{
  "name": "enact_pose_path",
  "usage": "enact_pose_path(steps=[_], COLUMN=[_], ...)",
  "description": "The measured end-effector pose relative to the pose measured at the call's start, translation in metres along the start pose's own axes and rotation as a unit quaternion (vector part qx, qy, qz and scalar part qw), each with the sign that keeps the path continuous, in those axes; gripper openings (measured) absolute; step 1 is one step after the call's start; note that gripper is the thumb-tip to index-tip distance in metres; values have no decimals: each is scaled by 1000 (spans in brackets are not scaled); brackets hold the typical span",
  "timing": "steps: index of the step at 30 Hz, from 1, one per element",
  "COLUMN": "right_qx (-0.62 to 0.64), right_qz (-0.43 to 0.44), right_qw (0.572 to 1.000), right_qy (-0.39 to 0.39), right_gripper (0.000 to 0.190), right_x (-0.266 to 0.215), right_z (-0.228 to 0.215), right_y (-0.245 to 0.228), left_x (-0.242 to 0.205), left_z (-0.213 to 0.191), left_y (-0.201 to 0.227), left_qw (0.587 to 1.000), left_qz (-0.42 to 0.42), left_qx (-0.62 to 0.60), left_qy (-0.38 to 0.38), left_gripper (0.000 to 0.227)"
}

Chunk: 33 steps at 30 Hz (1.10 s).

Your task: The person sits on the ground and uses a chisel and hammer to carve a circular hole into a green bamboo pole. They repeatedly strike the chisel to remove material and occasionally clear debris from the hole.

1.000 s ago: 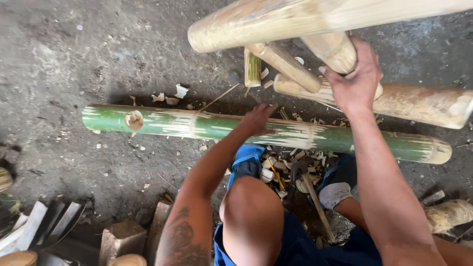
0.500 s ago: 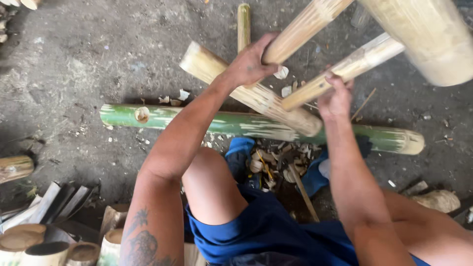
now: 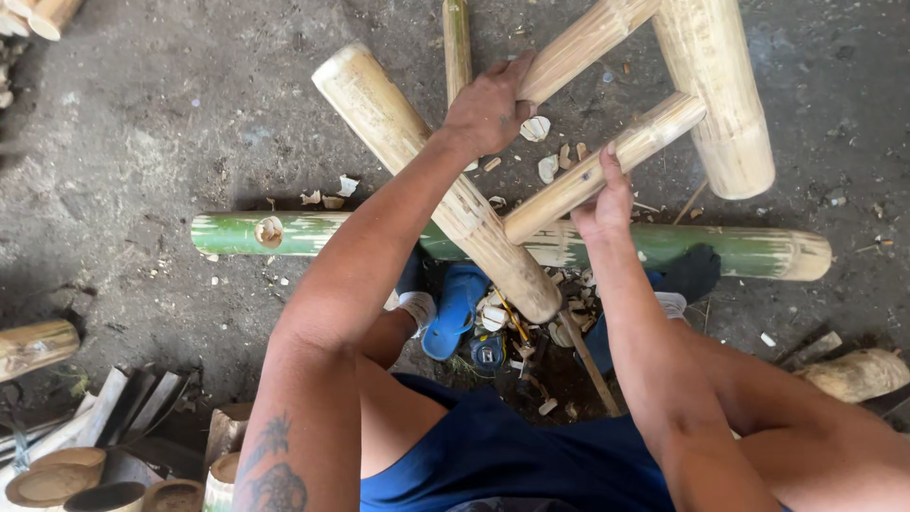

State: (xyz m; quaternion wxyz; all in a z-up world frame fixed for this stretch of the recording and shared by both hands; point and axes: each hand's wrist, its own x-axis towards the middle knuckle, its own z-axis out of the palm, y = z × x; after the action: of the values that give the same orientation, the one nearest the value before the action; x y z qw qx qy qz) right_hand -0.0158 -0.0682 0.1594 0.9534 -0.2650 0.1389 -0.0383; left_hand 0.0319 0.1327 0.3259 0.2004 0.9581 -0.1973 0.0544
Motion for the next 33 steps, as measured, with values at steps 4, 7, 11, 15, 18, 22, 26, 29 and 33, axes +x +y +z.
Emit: enact_pose_path(steps=[4, 7, 11, 15, 18, 22, 26, 29, 33], right_qx=[-10, -2, 44, 93, 95, 72, 40, 66, 95], right_qz=[111, 127, 100, 66, 58, 52, 44, 60, 74], right_qw=[993, 988, 994, 993, 992, 994, 998, 996, 993], right_qy=[30, 86, 21, -20, 54, 56, 3, -23, 8], right_gripper=[47, 46, 54, 72, 82, 93, 101, 99, 96], right_x=[-9, -14, -11, -10, -13, -17, -5, -7, -16], right_z=[15, 38, 63, 73, 76, 73, 74, 63, 61], right_y=[-6, -14, -38, -58, -69, -78, -83, -77, -74], left_x=[-16, -37, -58, -59, -66, -71, -59, -60, -56], left_z=[7, -11, -54, -110, -122, -93, -67, -46, -31], left_y=[-3, 4, 29, 22, 3, -7, 4, 8, 2], left_qw=[997, 989, 949, 938, 861, 920, 815, 868, 910], left_qz=[38, 21, 67, 132, 216, 99, 136, 97, 72], left_qx=[68, 4, -67, -273, -441, -359, -486, -339, -253], left_qy=[-13, -146, -300, -166, -131, 124, 284, 350, 319], left_gripper=[60, 52, 65, 79, 91, 99, 105, 99, 90])
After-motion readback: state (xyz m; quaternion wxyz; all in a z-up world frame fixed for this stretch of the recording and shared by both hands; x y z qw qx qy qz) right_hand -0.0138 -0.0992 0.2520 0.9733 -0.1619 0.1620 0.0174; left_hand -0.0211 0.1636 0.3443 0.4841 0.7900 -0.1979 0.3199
